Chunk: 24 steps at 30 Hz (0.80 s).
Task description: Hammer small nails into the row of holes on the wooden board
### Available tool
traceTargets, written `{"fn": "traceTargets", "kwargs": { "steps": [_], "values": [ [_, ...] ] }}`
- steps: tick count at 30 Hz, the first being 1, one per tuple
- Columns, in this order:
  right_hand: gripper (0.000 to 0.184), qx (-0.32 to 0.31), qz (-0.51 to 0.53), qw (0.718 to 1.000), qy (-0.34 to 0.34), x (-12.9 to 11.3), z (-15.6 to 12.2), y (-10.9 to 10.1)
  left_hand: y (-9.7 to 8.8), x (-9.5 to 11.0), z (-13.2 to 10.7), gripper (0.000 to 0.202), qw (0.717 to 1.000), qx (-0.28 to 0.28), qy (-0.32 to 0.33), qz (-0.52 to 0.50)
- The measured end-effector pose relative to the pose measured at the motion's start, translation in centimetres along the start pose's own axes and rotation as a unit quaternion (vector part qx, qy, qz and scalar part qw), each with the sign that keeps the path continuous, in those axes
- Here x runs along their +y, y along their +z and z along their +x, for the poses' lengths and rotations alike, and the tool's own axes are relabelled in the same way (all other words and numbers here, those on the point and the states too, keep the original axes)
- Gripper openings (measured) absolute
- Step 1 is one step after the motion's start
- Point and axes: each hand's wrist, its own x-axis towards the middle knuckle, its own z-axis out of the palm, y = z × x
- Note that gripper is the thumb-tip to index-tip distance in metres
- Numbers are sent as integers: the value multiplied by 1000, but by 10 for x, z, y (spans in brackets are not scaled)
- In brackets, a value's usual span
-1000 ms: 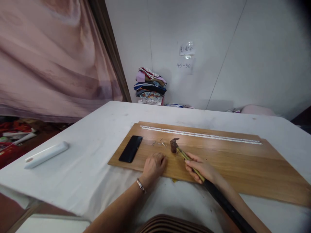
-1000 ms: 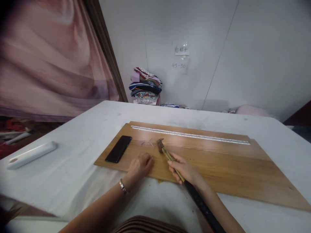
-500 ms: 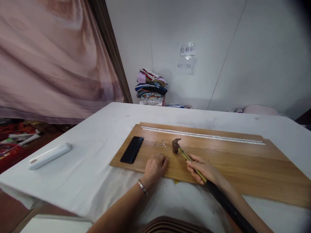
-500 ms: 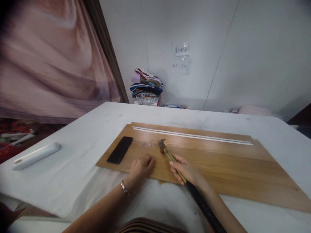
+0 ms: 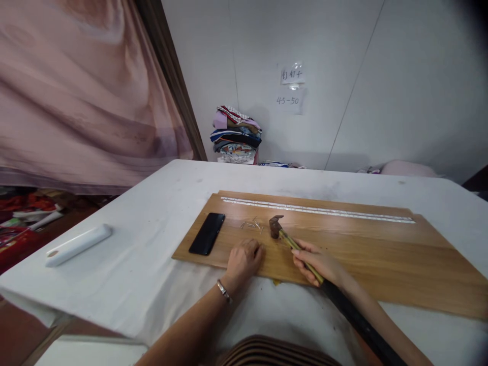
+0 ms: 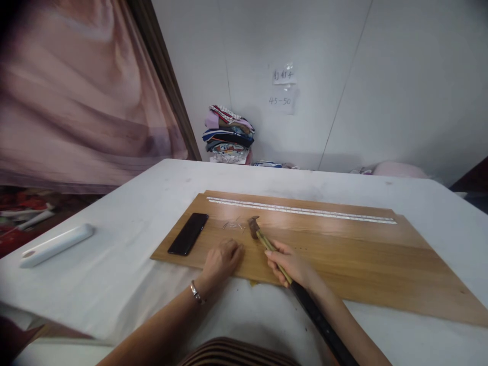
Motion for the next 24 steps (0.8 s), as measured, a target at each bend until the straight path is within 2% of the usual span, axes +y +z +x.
{"fn": "traceTargets", "kwargs": {
  "steps": [10,18,24],
  "values": [
    [36,-3,13,1000,-9,2,-3,-3,4,-2,0,31,1000,12,20,11],
    [32,-18,6,1000,-6,7,1,-7,1,0,1,32,1000,12,17,19],
    [29,-6,12,1000,-14,3,-2,-7,1,0,0,31,1000,2,5,11]
  ]
}}
